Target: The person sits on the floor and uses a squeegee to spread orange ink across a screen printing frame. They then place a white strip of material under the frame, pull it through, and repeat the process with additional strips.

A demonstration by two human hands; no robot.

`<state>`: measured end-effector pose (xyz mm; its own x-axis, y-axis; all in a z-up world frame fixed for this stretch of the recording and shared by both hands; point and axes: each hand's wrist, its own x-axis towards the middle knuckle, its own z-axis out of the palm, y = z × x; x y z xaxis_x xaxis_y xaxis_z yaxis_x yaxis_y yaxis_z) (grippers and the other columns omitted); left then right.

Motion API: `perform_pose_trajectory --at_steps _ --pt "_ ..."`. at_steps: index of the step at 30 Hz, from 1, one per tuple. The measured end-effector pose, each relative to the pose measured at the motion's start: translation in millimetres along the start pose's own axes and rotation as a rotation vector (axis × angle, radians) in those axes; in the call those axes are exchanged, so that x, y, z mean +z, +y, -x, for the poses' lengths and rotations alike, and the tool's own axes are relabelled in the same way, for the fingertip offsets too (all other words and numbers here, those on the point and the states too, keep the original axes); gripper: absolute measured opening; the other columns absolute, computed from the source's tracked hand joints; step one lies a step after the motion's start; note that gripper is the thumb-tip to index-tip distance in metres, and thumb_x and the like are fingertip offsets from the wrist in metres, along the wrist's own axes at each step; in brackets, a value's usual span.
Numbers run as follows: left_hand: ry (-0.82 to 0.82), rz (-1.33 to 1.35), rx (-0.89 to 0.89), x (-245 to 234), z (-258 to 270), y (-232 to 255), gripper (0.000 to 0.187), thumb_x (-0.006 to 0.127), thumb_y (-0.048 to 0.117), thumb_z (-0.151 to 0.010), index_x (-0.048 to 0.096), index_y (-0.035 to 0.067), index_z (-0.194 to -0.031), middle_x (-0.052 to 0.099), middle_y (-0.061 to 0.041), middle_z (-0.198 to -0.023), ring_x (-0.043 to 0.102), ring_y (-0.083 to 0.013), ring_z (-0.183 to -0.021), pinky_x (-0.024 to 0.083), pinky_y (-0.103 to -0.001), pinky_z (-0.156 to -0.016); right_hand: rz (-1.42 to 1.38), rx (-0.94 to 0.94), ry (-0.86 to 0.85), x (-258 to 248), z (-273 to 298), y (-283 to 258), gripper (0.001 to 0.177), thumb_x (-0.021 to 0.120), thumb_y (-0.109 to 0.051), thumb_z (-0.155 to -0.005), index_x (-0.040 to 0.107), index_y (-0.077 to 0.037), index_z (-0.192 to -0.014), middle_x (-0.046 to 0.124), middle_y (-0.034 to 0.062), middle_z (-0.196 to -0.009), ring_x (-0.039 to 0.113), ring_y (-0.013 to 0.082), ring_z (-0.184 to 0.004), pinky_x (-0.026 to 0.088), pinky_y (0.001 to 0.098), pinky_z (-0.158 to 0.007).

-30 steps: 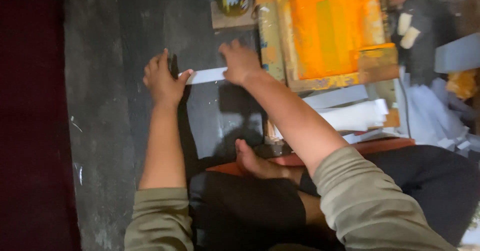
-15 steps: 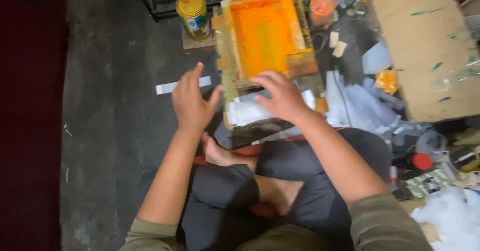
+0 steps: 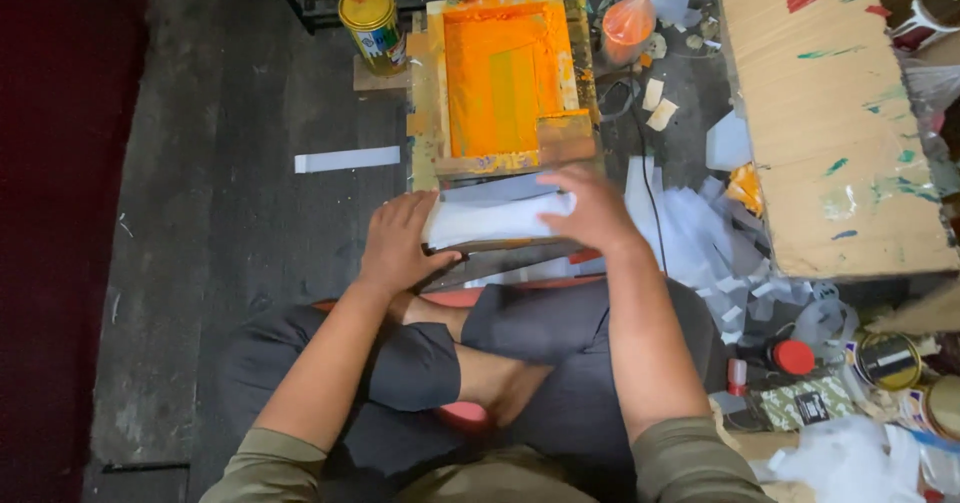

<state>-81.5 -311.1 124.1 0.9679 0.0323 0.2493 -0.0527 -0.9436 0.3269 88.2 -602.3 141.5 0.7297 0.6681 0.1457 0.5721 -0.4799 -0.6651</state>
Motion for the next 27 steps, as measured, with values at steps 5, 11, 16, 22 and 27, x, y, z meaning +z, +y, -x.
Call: perform_pose_trajectory --at_steps 5,11,16,22,27 --pt "-0.08 -0.064 -0.002 10.8 -8.8 -1.2 0.105 0.091 0.052 -0.067 0.045 0.016 -0.155 0.055 -0.013 -0.144 0.049 -0.0371 -0.137 0.035 -0.06 -0.113 0.235 -0.018 -0.241 19.2 -19.4 -10.9 0.069 0.087 -0.04 -0.069 0.068 -0.023 -0.133 0.066 0.0088 -0.127 0.058 0.0353 -0.126 0.047 0.0512 -0.106" --pt "-0.233 -0.059 -0.036 22.0 -18.3 -7.2 0.091 0.087 0.047 -0.074 0.049 0.019 -0.152 0.057 -0.009 -0.14 0.047 -0.0341 -0.139 0.029 -0.062 -0.118 0.376 0.031 -0.324 46.7 -27.5 9.7 0.071 0.089 -0.043 -0.066 0.066 -0.027 -0.132 0.061 0.0031 -0.122 0.058 0.0311 -0.12 0.049 0.0521 -0.1" --pt "-0.285 -0.08 -0.031 38.3 -16.3 -20.2 0.079 0.083 0.047 -0.079 0.054 0.023 -0.148 0.062 -0.004 -0.132 0.053 -0.0285 -0.134 0.029 -0.058 -0.119 0.419 0.066 -0.37 42.7 -25.8 6.7 0.062 0.085 -0.034 -0.072 0.067 -0.023 -0.129 0.062 0.0069 -0.121 0.06 0.0343 -0.118 0.049 0.0535 -0.098" --pt "-0.195 -0.001 0.016 44.0 -13.1 -23.4 0.063 0.082 0.039 -0.083 0.062 0.018 -0.14 0.066 -0.005 -0.123 0.06 -0.0263 -0.122 0.036 -0.053 -0.112 0.474 0.112 -0.334 50.5 -20.5 24.1 0.058 0.085 -0.038 -0.071 0.067 -0.03 -0.125 0.062 0.0014 -0.116 0.061 0.031 -0.117 0.048 0.0534 -0.097" --pt "-0.155 -0.002 0.012 48.1 -13.2 -23.7 0.062 0.084 0.038 -0.079 0.065 0.02 -0.136 0.068 -0.002 -0.119 0.062 -0.024 -0.118 0.039 -0.05 -0.108 0.455 0.181 -0.321 44.8 -15.8 16.5 0.059 0.087 -0.035 -0.07 0.067 -0.03 -0.126 0.06 0.0024 -0.116 0.061 0.033 -0.114 0.052 0.0523 -0.092"
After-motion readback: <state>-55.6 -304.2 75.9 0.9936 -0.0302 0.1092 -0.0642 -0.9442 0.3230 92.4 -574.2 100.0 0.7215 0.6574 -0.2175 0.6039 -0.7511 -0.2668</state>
